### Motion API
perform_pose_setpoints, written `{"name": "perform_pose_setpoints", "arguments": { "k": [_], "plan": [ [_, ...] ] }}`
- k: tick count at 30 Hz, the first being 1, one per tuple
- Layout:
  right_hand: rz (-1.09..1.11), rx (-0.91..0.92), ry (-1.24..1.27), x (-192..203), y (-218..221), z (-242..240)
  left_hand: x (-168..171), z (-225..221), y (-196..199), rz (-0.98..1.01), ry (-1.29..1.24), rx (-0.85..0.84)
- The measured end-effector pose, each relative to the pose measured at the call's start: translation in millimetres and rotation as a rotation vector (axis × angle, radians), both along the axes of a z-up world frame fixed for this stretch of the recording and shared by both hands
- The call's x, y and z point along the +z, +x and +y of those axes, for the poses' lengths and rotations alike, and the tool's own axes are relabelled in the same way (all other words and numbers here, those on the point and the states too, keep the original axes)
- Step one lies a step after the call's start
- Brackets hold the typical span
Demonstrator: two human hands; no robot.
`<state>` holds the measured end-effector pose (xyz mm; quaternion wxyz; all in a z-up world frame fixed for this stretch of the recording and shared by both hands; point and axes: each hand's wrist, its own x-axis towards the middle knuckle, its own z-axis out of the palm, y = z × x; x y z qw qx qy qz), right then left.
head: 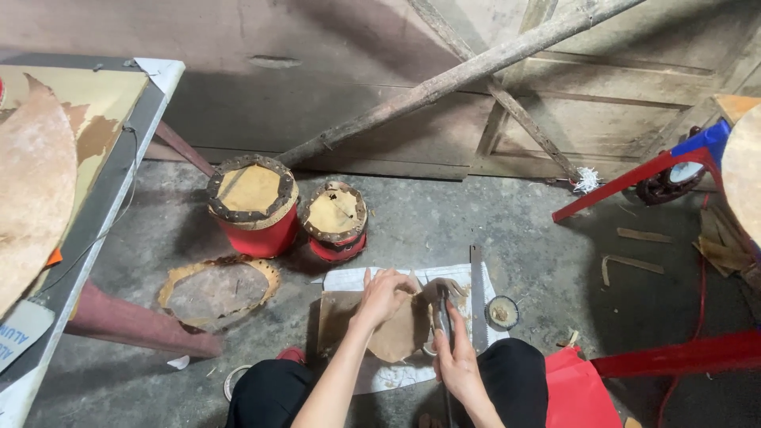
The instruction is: The person is assembling a small drum by hammering the skin onto the frame and then trimming the excess material with scissors.
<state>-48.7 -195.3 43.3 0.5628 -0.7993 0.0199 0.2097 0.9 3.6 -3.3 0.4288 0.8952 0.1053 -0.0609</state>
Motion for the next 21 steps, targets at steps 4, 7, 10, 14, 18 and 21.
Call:
{"name": "perform_pose_setpoints", "arguments": {
  "k": [4, 7, 10, 14, 18, 21],
  "plan": [
    [0.008, 0.011, -0.034, 2, 0, 0, -14, 6, 5, -0.013, -0.014, -0.05],
    [-0.007, 0.008, 0.008, 1, 0, 1, -19, 7, 10, 0.004, -0.054, -0.046],
    [-0.023, -0.004, 0.011, 4, 2, 1, -30, 8, 14, 0.015, -0.038, -0.06],
    [-0.072, 0.032, 0.068, 8, 7, 4, -35, 9, 14, -0.023, -0.066, -0.059],
    [-0.075, -0.005, 0.044, 11, 11, 11, -38, 8, 12, -0.044, -0.066, -0.05],
    [-0.078, 0.012, 0.031, 16, 14, 16, -54, 9, 14, -0.088, -0.043, -0.049]
  ]
}}
